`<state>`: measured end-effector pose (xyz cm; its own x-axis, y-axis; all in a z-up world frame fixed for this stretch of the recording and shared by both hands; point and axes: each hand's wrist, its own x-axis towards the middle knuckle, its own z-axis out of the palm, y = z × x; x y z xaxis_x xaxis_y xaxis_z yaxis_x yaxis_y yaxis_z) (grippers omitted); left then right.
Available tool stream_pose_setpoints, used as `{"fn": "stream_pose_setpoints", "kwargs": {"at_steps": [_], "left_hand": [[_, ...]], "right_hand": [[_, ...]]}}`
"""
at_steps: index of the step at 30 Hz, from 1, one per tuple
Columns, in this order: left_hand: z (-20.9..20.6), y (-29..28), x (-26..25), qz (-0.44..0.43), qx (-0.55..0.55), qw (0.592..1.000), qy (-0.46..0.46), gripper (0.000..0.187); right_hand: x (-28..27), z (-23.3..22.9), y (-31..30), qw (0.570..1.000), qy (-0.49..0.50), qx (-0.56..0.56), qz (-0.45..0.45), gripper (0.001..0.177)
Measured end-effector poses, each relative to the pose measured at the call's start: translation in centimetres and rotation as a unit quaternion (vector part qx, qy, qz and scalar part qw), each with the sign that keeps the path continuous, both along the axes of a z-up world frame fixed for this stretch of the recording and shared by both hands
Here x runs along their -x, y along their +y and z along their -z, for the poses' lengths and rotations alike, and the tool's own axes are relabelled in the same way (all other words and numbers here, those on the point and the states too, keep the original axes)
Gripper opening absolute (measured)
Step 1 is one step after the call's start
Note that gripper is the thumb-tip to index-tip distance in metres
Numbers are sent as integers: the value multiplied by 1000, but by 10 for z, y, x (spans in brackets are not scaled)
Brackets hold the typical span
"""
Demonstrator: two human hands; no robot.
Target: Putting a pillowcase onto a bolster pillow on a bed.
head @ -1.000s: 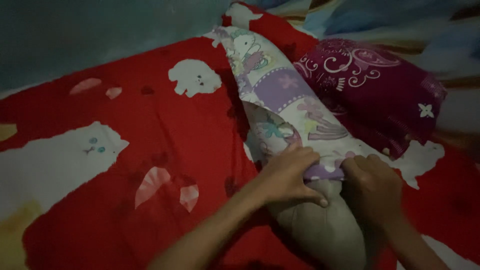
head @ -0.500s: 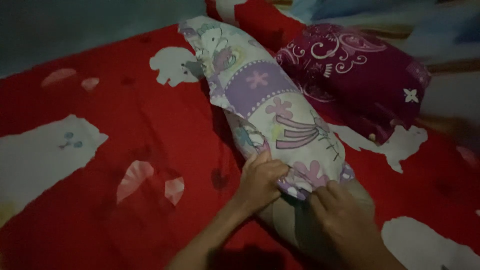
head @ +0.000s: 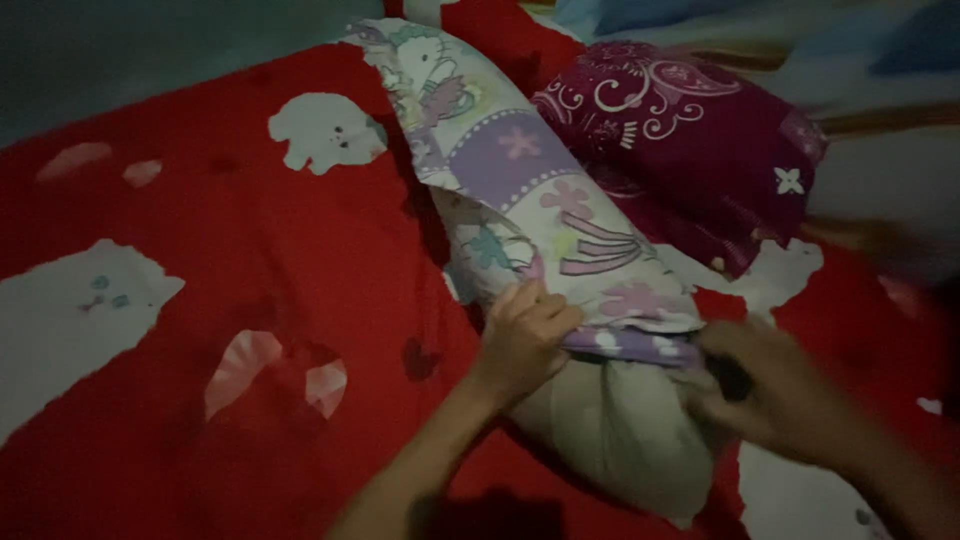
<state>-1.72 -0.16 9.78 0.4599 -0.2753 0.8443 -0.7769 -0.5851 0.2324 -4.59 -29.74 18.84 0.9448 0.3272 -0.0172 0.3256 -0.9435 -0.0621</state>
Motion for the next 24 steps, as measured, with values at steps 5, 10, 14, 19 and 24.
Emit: {"fn": "stream_pose_setpoints", "kwargs": {"at_steps": [5, 10, 14, 19, 24], "left_hand": [[-2, 10, -10, -35, -7, 999, 2, 32], [-28, 15, -24, -88, -13, 996, -16, 26], [-25, 34, -33, -96, 5, 995, -22, 22], [-11, 92, -26, -106, -25, 987, 120, 39], [8, 128, -6, -116, -57, 980, 151, 67]], "right_hand": [[23, -9, 29, 998, 58, 2, -31, 70], [-5, 29, 27, 964, -246, 51, -84, 28], [-49, 46, 43, 924, -363, 37, -116, 15], [-101, 61, 110, 868, -450, 60, -204, 10], [-109, 55, 153, 852, -438, 47, -284, 24]]}}
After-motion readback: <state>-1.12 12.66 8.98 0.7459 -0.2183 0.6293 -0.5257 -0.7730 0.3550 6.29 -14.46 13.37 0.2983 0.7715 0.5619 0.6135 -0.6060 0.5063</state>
